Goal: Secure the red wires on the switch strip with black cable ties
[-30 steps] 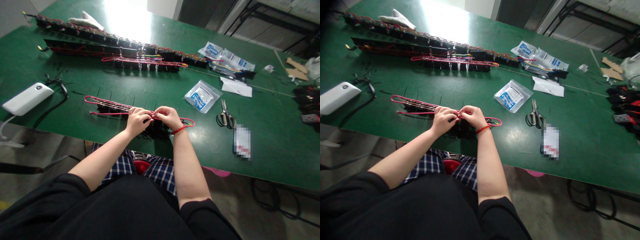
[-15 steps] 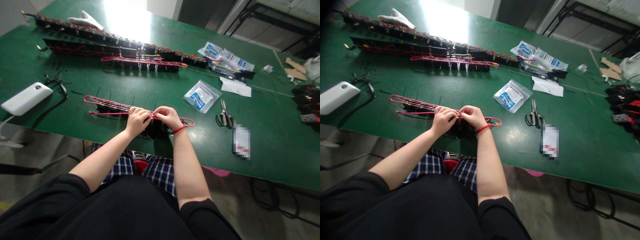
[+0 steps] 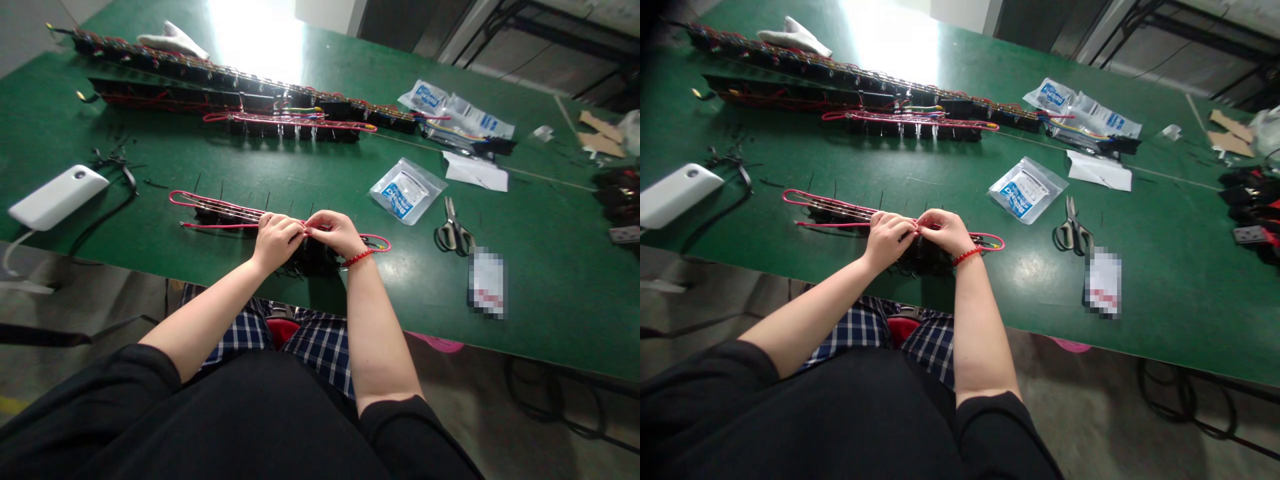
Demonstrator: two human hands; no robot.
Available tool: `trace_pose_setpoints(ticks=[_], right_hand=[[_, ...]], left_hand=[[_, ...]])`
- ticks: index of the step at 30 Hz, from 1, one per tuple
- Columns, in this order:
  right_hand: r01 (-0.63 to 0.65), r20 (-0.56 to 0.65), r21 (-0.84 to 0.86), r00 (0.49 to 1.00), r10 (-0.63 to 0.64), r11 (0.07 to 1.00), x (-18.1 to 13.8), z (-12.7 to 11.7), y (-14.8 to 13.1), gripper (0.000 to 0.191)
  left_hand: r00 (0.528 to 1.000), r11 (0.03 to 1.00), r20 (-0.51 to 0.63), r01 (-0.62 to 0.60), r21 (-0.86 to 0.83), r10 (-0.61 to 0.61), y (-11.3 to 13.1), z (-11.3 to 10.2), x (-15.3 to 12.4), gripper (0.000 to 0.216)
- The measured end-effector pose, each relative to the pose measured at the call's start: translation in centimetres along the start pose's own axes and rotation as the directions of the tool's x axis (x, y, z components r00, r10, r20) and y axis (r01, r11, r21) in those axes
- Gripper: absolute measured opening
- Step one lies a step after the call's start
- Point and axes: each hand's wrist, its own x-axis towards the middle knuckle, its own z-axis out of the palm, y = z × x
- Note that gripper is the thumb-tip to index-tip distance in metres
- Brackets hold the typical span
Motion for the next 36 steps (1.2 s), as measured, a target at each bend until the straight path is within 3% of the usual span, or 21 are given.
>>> trace_pose_setpoints(ticks=[36], right_hand=[[0.036,0.023,-0.064,0.999,-0.035,0.997,-0.06,-0.32,0.03,0.016]], left_hand=[[0.998,1.000,-0.057,-0.003,-0.019,0.002,0.19,-0.05,0.16,0.020]])
